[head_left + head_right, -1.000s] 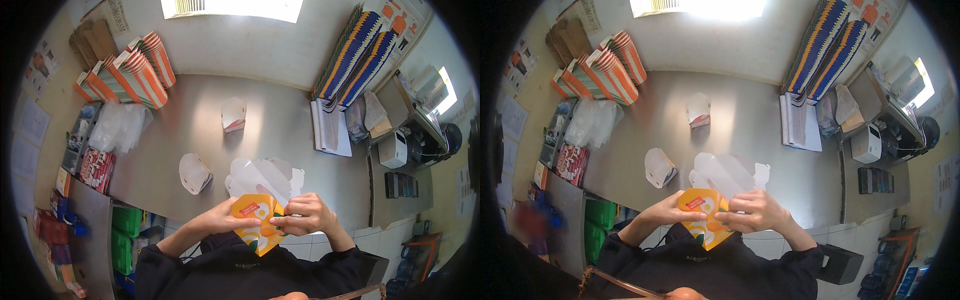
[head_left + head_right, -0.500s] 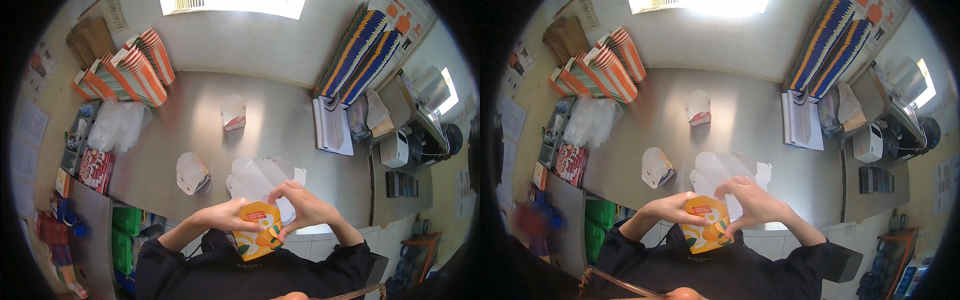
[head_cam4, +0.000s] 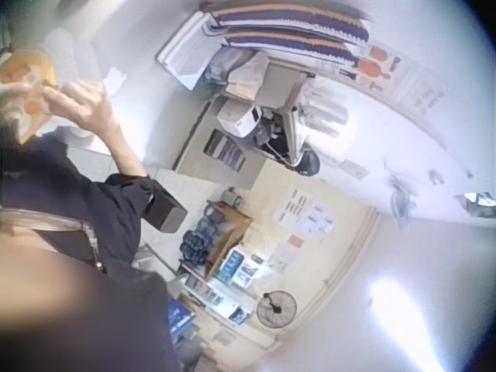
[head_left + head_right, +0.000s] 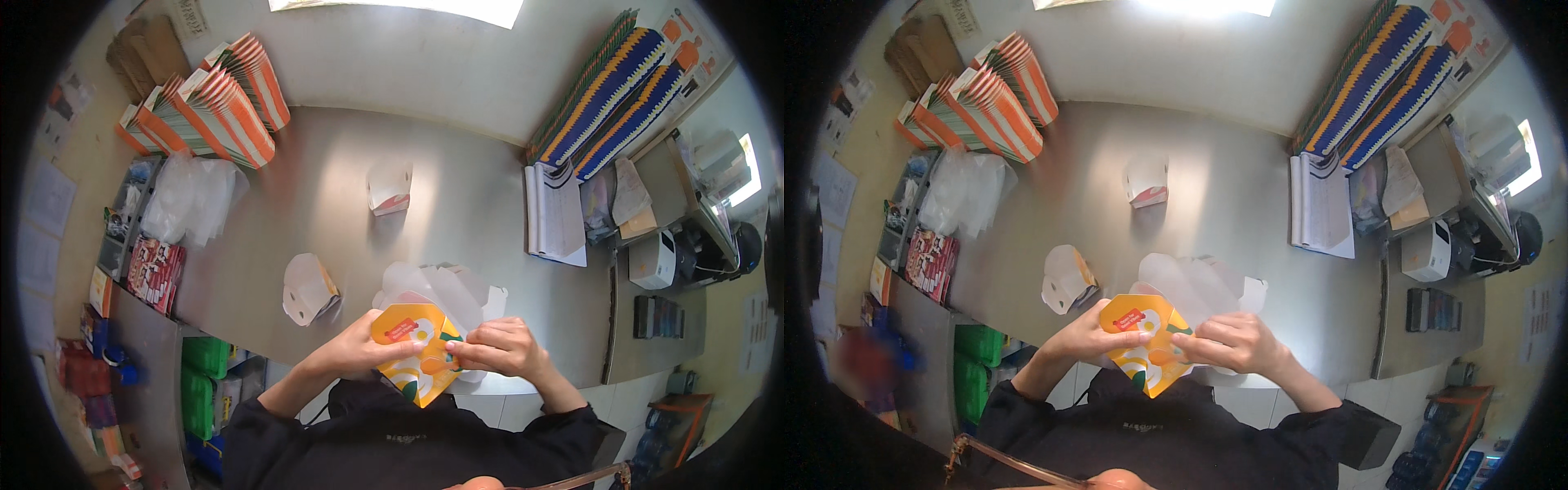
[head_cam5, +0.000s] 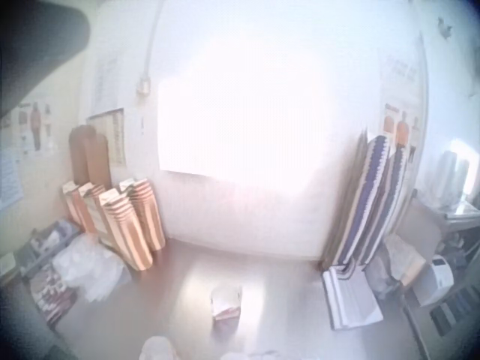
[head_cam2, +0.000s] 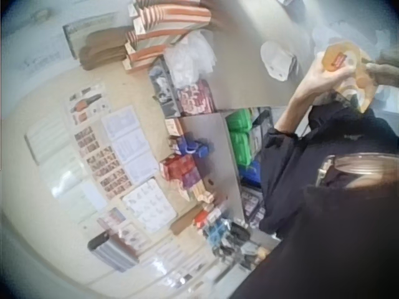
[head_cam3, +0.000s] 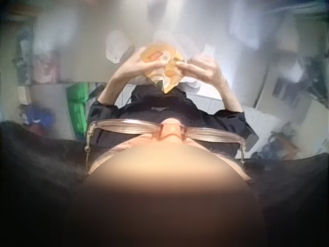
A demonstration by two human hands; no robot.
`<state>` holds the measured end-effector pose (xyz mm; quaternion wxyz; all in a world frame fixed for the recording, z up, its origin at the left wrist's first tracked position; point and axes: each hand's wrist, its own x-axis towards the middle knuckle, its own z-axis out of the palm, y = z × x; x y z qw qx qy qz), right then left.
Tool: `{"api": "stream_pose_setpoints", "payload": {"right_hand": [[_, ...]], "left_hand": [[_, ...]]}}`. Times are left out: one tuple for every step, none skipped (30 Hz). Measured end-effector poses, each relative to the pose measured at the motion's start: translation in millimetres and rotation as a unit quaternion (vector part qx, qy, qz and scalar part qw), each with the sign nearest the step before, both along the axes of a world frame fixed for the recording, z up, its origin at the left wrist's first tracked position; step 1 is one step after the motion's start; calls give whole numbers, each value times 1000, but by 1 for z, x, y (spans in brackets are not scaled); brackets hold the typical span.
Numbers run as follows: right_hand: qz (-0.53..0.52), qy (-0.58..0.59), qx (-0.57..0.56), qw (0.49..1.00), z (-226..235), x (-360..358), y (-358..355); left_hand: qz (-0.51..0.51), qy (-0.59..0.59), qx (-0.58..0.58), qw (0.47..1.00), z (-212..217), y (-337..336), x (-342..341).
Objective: The person assembles multiple flat-packed paper food boxes by folding and interlocking the flaps on a stainless steel counter. Then the person moves to a stove and stirs scrambled eggs in a pan with a spatula.
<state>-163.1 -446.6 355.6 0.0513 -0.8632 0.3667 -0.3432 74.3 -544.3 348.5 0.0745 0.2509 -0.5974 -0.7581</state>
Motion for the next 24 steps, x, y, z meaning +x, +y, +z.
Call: {"api": "stream_pose_setpoints", "payload": {"right_hand": [[14,14,-13,1000,2,-4,-2],[18,30,-16,999,3,-8,-5],[21,48,-15,999,4,-11,-6],[25,62,-11,998,5,-12,-8],[31,79,1,996,6,-13,-10],[37,82,-8,996,7,-13,-11],[46,87,-8,995,8,-13,-13],[54,94,2,994,9,-13,-14],[60,91,14,994,11,-13,-15],[64,93,33,993,12,-13,-16],[76,93,49,992,13,-13,-17],[85,50,127,987,15,-13,-18],[102,6,199,975,16,-14,-20],[123,-63,255,957,17,-13,-21],[116,-61,294,947,17,-13,-23],[114,-83,319,937,16,-12,-25],[107,-112,350,924,15,-11,-27],[62,-138,358,921,12,-8,-30],[59,-138,359,921,10,-6,-32],[50,-105,381,917,7,-3,-35],[46,-63,400,913,5,0,-37],[55,31,389,919,3,3,-40],[69,52,388,918,1,6,-40],[85,72,388,915,-1,9,-41]], "left_hand": [[-9,-2,9,1000,-2,-2,-1],[-10,0,13,1000,-4,-4,-3],[-10,4,20,1000,-6,-7,-4],[-13,10,35,999,-9,-10,-5],[-22,10,25,999,-11,-13,-6],[-34,12,24,999,-13,-16,-7],[-51,11,29,998,-15,-19,-7],[-61,1,21,998,-17,-22,-8],[-78,-11,17,997,-18,-25,-9],[-99,-39,10,994,-19,-27,-9],[-105,-11,18,994,-20,-29,-9],[-114,0,24,993,-20,-31,-9],[-122,11,29,992,-20,-31,-9],[-130,10,25,991,-19,-31,-9],[-137,8,21,990,-19,-31,-10],[-152,-6,16,988,-18,-30,-10],[-156,21,11,987,-16,-29,-11],[-169,36,2,985,-15,-29,-13],[-187,45,-3,981,-13,-28,-14],[-205,31,-51,977,-12,-29,-15],[-226,12,-96,969,-10,-29,-15],[-240,2,-129,962,-7,-30,-15],[-222,8,-168,960,-5,-31,-15],[-199,23,-196,960,-2,-32,-13]]}}
